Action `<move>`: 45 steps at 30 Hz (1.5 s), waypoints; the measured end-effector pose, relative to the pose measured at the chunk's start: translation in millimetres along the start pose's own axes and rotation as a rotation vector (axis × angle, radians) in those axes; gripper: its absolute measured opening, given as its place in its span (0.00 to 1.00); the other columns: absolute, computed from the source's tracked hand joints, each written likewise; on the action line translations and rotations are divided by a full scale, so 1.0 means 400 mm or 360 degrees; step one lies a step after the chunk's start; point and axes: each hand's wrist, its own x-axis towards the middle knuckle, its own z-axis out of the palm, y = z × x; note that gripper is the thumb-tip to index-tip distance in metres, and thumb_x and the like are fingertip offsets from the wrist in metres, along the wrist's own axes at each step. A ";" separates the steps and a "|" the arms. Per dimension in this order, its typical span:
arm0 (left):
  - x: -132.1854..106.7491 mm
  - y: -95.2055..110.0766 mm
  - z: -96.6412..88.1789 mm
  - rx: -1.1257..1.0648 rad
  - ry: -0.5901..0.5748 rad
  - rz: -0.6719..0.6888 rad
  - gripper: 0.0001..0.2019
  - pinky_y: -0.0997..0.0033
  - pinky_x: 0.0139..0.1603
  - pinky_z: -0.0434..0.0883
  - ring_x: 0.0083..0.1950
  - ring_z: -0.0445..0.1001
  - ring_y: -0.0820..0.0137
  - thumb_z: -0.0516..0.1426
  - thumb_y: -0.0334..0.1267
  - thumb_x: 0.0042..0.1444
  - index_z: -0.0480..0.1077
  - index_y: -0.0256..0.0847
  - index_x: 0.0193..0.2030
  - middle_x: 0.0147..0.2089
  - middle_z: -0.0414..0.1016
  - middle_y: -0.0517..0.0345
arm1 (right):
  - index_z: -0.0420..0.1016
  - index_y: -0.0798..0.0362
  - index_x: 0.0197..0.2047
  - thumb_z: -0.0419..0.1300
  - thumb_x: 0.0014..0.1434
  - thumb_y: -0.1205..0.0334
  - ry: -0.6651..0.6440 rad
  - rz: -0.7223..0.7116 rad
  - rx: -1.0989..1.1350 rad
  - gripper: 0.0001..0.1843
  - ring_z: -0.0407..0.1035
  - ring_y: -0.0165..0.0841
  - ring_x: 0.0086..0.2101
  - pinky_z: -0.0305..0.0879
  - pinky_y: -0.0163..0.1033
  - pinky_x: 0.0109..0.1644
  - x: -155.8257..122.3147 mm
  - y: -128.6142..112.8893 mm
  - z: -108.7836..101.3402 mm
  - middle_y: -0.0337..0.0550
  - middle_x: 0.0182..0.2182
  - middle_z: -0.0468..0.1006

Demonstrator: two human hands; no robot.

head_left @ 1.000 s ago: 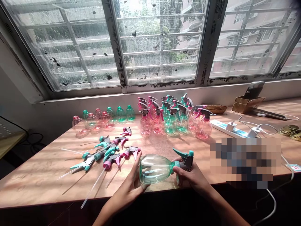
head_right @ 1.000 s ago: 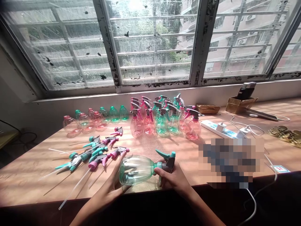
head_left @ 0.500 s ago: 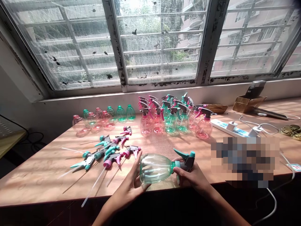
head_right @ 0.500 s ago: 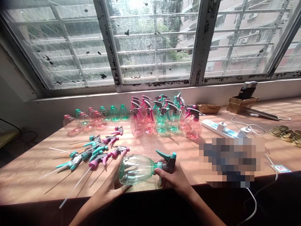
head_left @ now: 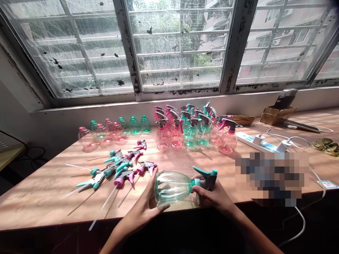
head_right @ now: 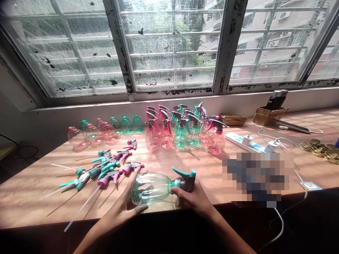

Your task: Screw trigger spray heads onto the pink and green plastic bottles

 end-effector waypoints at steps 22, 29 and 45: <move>0.003 0.009 0.007 0.0025 0.0004 -0.0029 0.48 0.46 0.76 0.43 0.79 0.34 0.52 0.63 0.38 0.63 0.33 0.60 0.77 0.81 0.26 0.61 | 0.72 0.52 0.44 0.72 0.56 0.49 -0.0097 0.0086 0.0151 0.21 0.73 0.31 0.18 0.72 0.36 0.23 0.005 0.011 -0.013 0.38 0.25 0.82; -0.006 -0.006 -0.006 0.0088 -0.0022 -0.0154 0.48 0.46 0.77 0.40 0.79 0.36 0.49 0.64 0.43 0.61 0.36 0.55 0.77 0.81 0.33 0.56 | 0.73 0.53 0.44 0.74 0.54 0.50 -0.0064 0.0099 0.0152 0.22 0.72 0.29 0.18 0.72 0.35 0.23 0.000 0.006 -0.005 0.37 0.24 0.81; -0.001 0.018 0.003 -0.0070 -0.0048 -0.0026 0.47 0.43 0.76 0.45 0.79 0.35 0.49 0.65 0.39 0.61 0.38 0.62 0.76 0.81 0.33 0.59 | 0.72 0.52 0.43 0.73 0.55 0.49 -0.0089 0.0107 0.0158 0.22 0.72 0.31 0.17 0.69 0.35 0.22 0.004 0.008 -0.006 0.38 0.24 0.81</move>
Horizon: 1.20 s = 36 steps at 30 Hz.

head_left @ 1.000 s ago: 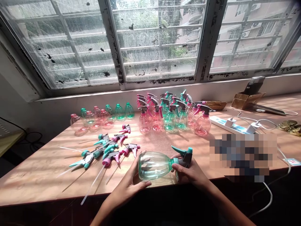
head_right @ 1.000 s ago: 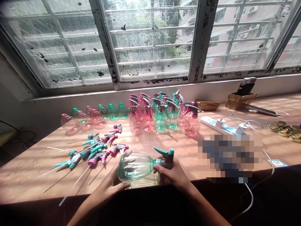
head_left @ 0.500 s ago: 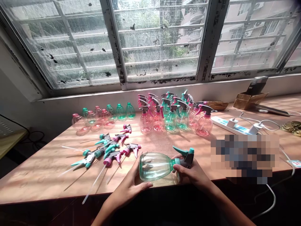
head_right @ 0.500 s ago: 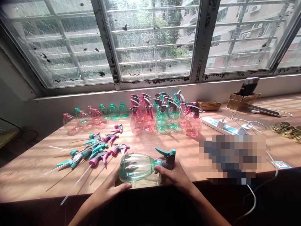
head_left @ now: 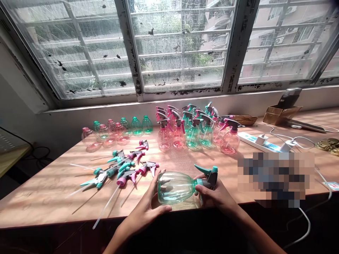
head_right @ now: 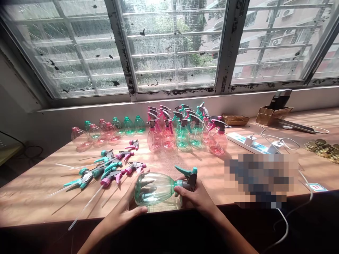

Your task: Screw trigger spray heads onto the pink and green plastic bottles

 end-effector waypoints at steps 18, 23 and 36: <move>0.002 -0.013 -0.001 0.0046 0.0025 0.0003 0.46 0.48 0.77 0.43 0.79 0.33 0.52 0.65 0.37 0.61 0.41 0.61 0.76 0.81 0.33 0.61 | 0.71 0.52 0.43 0.72 0.55 0.48 0.0001 0.0026 0.0016 0.22 0.72 0.30 0.17 0.69 0.36 0.22 -0.002 -0.005 0.005 0.37 0.23 0.80; 0.000 -0.009 0.005 -0.0081 0.0023 -0.0006 0.45 0.44 0.74 0.55 0.78 0.46 0.48 0.62 0.38 0.64 0.36 0.65 0.76 0.81 0.26 0.62 | 0.72 0.53 0.42 0.72 0.54 0.47 0.0023 0.0031 0.0027 0.22 0.72 0.30 0.16 0.68 0.35 0.22 -0.002 -0.005 0.007 0.37 0.22 0.80; 0.003 -0.008 0.005 -0.0016 0.0010 -0.0016 0.46 0.47 0.75 0.51 0.79 0.39 0.51 0.62 0.38 0.64 0.34 0.62 0.76 0.81 0.25 0.63 | 0.72 0.52 0.42 0.74 0.53 0.47 0.0096 0.0039 0.0105 0.23 0.70 0.30 0.17 0.70 0.36 0.21 0.000 -0.001 0.007 0.36 0.22 0.79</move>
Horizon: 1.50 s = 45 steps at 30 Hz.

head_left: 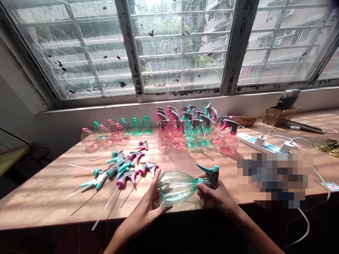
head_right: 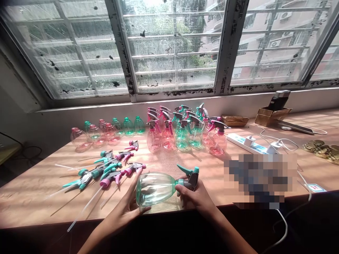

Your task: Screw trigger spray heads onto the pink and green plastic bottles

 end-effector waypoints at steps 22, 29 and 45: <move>-0.004 -0.006 0.000 -0.0054 0.0004 -0.0027 0.50 0.47 0.76 0.50 0.79 0.36 0.49 0.65 0.38 0.61 0.33 0.64 0.76 0.81 0.25 0.63 | 0.73 0.53 0.42 0.73 0.55 0.48 -0.0052 -0.0015 -0.0105 0.21 0.72 0.30 0.17 0.67 0.35 0.22 0.001 -0.012 0.005 0.38 0.24 0.81; -0.003 0.008 0.003 -0.0169 -0.0048 -0.0028 0.46 0.45 0.74 0.56 0.78 0.42 0.47 0.64 0.39 0.63 0.36 0.62 0.76 0.81 0.30 0.59 | 0.74 0.54 0.42 0.73 0.55 0.49 -0.0023 -0.0069 -0.0217 0.20 0.75 0.33 0.27 0.69 0.37 0.32 0.001 -0.015 -0.001 0.40 0.25 0.83; -0.006 0.010 0.003 0.0043 0.0026 0.0003 0.49 0.48 0.76 0.51 0.79 0.32 0.50 0.64 0.37 0.62 0.32 0.64 0.76 0.81 0.28 0.62 | 0.73 0.54 0.42 0.72 0.55 0.47 -0.0078 -0.0017 -0.0206 0.22 0.74 0.32 0.22 0.70 0.37 0.28 0.002 -0.001 -0.002 0.41 0.25 0.82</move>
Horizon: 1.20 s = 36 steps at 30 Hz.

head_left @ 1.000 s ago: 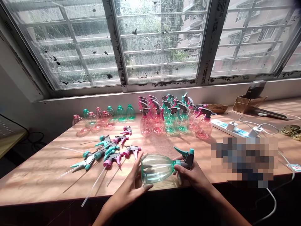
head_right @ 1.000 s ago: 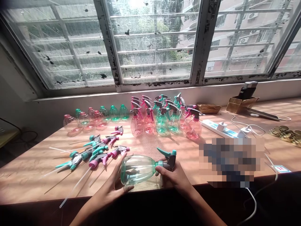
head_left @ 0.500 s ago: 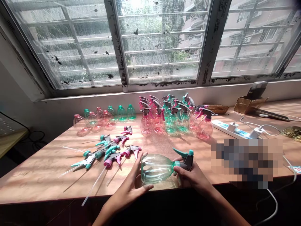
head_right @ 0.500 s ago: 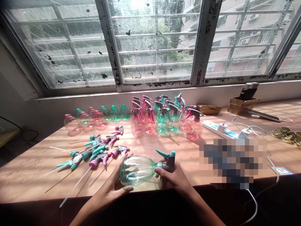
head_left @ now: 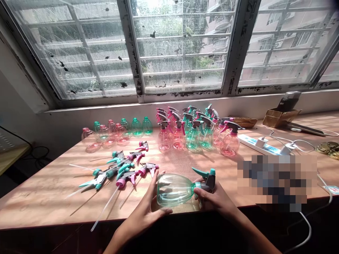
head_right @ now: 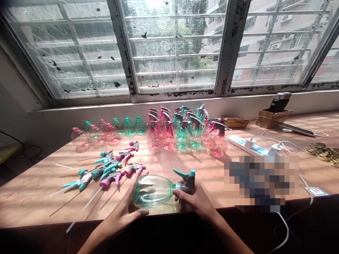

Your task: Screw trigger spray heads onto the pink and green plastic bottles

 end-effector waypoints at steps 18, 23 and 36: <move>0.002 -0.013 -0.005 -0.0042 -0.0007 -0.0038 0.48 0.46 0.77 0.43 0.79 0.35 0.51 0.65 0.37 0.61 0.37 0.62 0.76 0.81 0.30 0.62 | 0.71 0.53 0.42 0.72 0.56 0.49 -0.0024 0.0034 0.0077 0.21 0.73 0.31 0.20 0.70 0.36 0.26 0.000 0.015 -0.005 0.38 0.23 0.81; 0.004 -0.015 -0.001 -0.0048 0.0004 0.0014 0.47 0.46 0.75 0.52 0.79 0.37 0.47 0.64 0.37 0.62 0.37 0.62 0.76 0.81 0.29 0.60 | 0.70 0.53 0.41 0.72 0.54 0.47 0.0004 0.0043 0.0116 0.23 0.72 0.31 0.18 0.69 0.36 0.23 -0.001 0.005 0.001 0.37 0.21 0.80; 0.004 -0.004 -0.008 -0.0055 -0.0082 -0.0032 0.45 0.46 0.75 0.52 0.78 0.44 0.48 0.65 0.41 0.61 0.41 0.61 0.76 0.80 0.37 0.56 | 0.72 0.53 0.40 0.74 0.52 0.46 0.0086 0.0012 0.0198 0.24 0.71 0.31 0.18 0.69 0.35 0.23 -0.004 -0.007 0.009 0.36 0.20 0.78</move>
